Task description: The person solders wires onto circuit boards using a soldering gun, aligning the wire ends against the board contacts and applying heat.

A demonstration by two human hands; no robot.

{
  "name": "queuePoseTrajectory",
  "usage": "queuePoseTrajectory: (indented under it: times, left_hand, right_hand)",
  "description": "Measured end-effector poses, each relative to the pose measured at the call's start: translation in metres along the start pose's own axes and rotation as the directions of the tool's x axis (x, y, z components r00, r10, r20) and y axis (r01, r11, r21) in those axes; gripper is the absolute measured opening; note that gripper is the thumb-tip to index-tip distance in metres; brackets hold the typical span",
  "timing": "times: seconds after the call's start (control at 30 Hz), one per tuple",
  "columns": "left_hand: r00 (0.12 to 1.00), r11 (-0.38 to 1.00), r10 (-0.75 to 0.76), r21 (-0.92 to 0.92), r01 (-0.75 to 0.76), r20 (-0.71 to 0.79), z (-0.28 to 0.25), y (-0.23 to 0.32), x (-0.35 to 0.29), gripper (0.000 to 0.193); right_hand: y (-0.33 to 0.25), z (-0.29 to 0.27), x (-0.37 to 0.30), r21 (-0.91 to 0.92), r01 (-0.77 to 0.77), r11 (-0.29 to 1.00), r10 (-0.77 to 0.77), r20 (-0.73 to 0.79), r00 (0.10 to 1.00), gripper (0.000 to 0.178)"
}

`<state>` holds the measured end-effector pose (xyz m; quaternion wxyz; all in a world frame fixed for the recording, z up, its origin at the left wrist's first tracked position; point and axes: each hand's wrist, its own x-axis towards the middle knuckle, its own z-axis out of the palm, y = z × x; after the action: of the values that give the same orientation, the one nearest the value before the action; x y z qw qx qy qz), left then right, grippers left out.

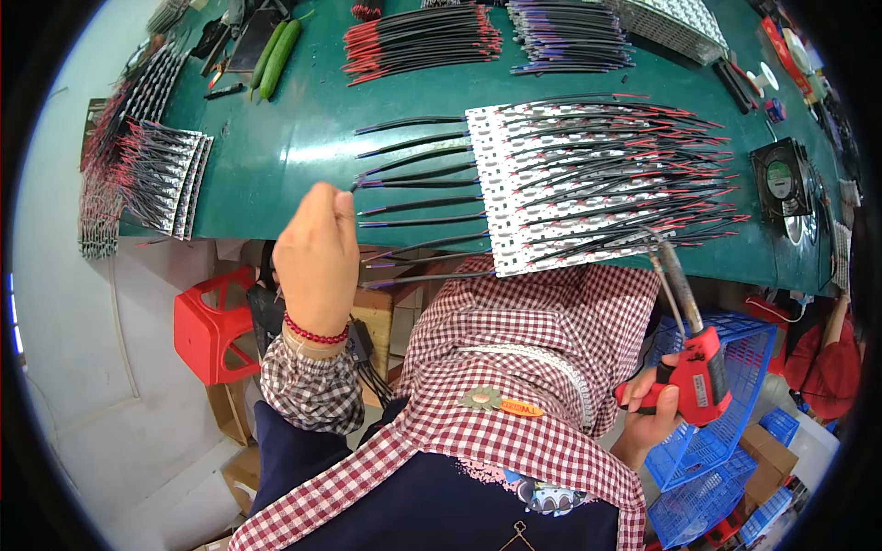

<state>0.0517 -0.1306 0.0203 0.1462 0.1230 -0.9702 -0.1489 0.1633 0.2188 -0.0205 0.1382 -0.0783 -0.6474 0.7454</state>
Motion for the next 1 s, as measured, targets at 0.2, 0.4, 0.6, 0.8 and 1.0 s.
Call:
queuePoseTrajectory:
  times: [0.2, 0.4, 0.6, 0.8, 1.0]
  left_hand:
    - [0.860, 0.853, 0.468, -0.359, -0.380, 0.204, 0.042, 0.099, -0.008, 0.061]
    - [0.809, 0.866, 0.496, -0.238, -0.439, 0.314, 0.069, 0.110, -0.007, 0.077]
    - [0.836, 0.865, 0.494, -0.235, -0.444, 0.238, 0.080, 0.111, -0.001, 0.035]
    - [0.853, 0.859, 0.482, -0.298, -0.416, 0.199, 0.090, 0.112, 0.000, 0.023]
    - [0.894, 0.826, 0.412, -0.487, -0.284, 0.177, 0.085, 0.109, 0.000, 0.026]
  right_hand:
    - [-0.012, 0.005, 0.022, 0.095, 0.139, 0.986, -0.141, 0.017, 0.990, 0.039]
    - [-0.022, -0.006, 0.022, 0.138, 0.233, 0.963, -0.234, -0.012, 0.972, 0.040]
    - [-0.034, -0.009, 0.032, 0.063, 0.225, 0.972, -0.205, -0.232, 0.951, 0.041]
    - [-0.039, -0.010, 0.041, 0.256, 0.223, 0.941, -0.176, -0.195, 0.965, 0.044]
    - [-0.044, 0.011, 0.055, 0.398, 0.242, 0.885, -0.185, -0.176, 0.967, 0.044]
